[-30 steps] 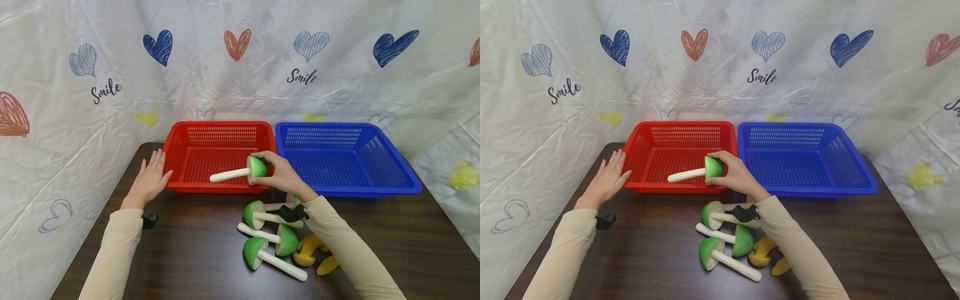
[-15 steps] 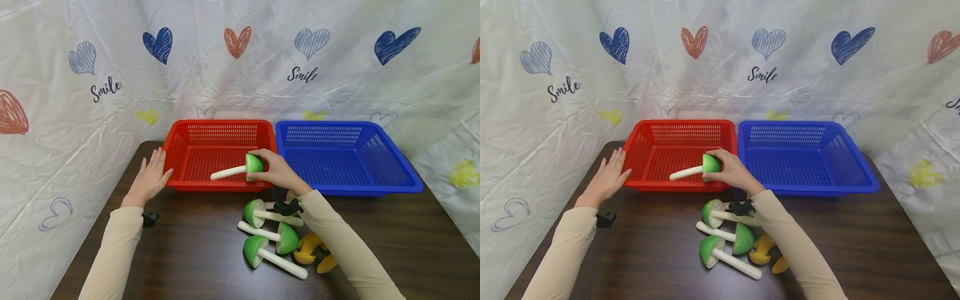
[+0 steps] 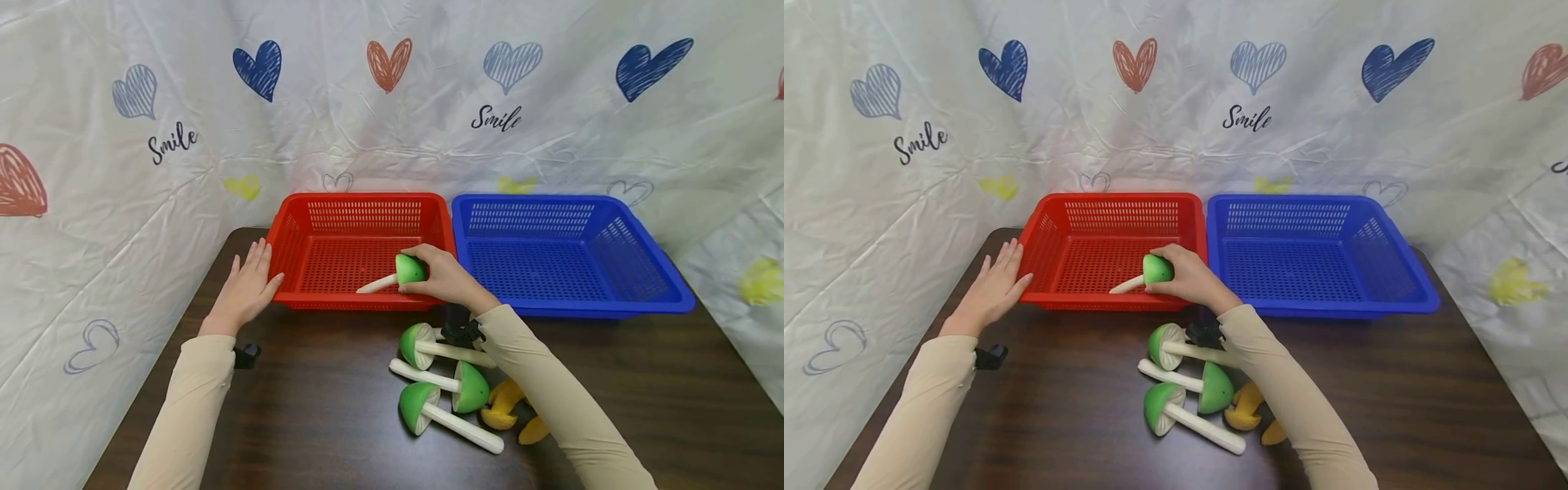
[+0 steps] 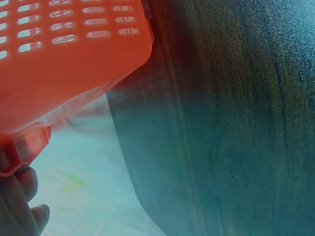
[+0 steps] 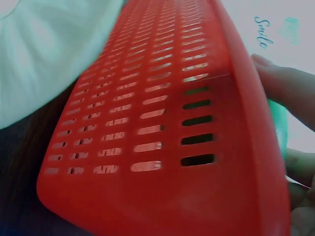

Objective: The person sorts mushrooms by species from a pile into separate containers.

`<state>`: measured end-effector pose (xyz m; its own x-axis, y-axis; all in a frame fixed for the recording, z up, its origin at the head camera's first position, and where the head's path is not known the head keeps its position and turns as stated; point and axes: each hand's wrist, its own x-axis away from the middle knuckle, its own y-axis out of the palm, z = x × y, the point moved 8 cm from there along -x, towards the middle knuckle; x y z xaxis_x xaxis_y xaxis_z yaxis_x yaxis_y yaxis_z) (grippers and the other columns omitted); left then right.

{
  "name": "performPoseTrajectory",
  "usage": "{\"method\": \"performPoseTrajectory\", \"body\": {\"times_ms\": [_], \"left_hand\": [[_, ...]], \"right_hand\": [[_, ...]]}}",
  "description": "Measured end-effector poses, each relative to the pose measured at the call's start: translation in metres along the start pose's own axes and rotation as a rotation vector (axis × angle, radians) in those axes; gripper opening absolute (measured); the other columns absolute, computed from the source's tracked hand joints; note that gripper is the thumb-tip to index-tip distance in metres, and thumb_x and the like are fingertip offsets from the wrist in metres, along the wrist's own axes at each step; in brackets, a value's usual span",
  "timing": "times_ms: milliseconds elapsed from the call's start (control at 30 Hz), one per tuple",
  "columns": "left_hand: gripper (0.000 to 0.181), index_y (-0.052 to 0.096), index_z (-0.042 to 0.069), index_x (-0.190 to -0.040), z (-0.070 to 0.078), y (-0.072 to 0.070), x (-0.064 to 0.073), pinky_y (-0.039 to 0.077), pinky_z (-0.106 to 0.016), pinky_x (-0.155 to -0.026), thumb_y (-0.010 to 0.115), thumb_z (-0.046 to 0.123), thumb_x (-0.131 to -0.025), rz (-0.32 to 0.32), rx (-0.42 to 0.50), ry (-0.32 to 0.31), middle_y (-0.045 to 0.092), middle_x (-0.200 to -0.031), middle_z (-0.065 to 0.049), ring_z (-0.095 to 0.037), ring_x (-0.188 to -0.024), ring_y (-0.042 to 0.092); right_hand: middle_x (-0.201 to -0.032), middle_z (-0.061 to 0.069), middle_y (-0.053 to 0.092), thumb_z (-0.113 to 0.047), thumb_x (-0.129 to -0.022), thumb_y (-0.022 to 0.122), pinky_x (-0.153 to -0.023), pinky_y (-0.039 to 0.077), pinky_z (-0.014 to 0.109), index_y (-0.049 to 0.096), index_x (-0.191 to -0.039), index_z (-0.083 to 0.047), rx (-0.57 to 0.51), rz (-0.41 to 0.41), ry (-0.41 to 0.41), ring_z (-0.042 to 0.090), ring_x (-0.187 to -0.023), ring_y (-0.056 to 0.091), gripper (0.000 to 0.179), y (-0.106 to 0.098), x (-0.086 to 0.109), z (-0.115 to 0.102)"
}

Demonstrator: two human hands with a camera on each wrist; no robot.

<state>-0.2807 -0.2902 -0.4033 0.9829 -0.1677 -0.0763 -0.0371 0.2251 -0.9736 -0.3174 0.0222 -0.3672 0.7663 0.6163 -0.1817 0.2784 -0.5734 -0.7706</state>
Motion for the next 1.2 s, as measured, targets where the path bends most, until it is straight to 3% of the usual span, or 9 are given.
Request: {"method": "performPoseTrajectory", "body": {"times_ms": [367,767,1200], "left_hand": [[0.069,0.012,-0.011,-0.146,0.000,0.000,0.001,0.004,-0.060,-0.110,0.038,0.033,-0.099,-0.002,-0.005,-0.005,0.008,-0.153,-0.027,-0.038,-0.142,0.005],[0.070,0.010,-0.011,-0.146,0.000,0.002,0.000,0.003,-0.060,-0.110,0.038,0.033,-0.099,-0.012,0.007,-0.007,0.006,-0.154,-0.026,-0.039,-0.142,0.004],[0.070,0.009,-0.011,-0.146,0.001,-0.001,0.002,0.003,-0.061,-0.109,0.037,0.033,-0.100,-0.020,0.010,-0.003,0.006,-0.153,-0.027,-0.039,-0.141,0.005]], "right_hand": [[-0.120,0.013,0.059,-0.028,-0.078,0.078,-0.086,0.048,0.039,0.054,-0.130,-0.001,0.033,-0.011,-0.008,0.024,-0.100,0.056,0.064,0.000,0.001,0.001],[-0.125,0.015,0.058,-0.021,-0.084,0.072,-0.094,0.044,0.047,0.057,-0.127,-0.003,-0.052,0.028,0.009,0.030,-0.113,0.054,0.049,-0.016,0.012,0.003],[-0.118,0.014,0.061,-0.016,-0.085,0.071,-0.090,0.047,0.046,0.060,-0.123,-0.002,-0.022,0.094,-0.044,0.029,-0.108,0.058,0.042,-0.031,0.034,-0.004]]}}
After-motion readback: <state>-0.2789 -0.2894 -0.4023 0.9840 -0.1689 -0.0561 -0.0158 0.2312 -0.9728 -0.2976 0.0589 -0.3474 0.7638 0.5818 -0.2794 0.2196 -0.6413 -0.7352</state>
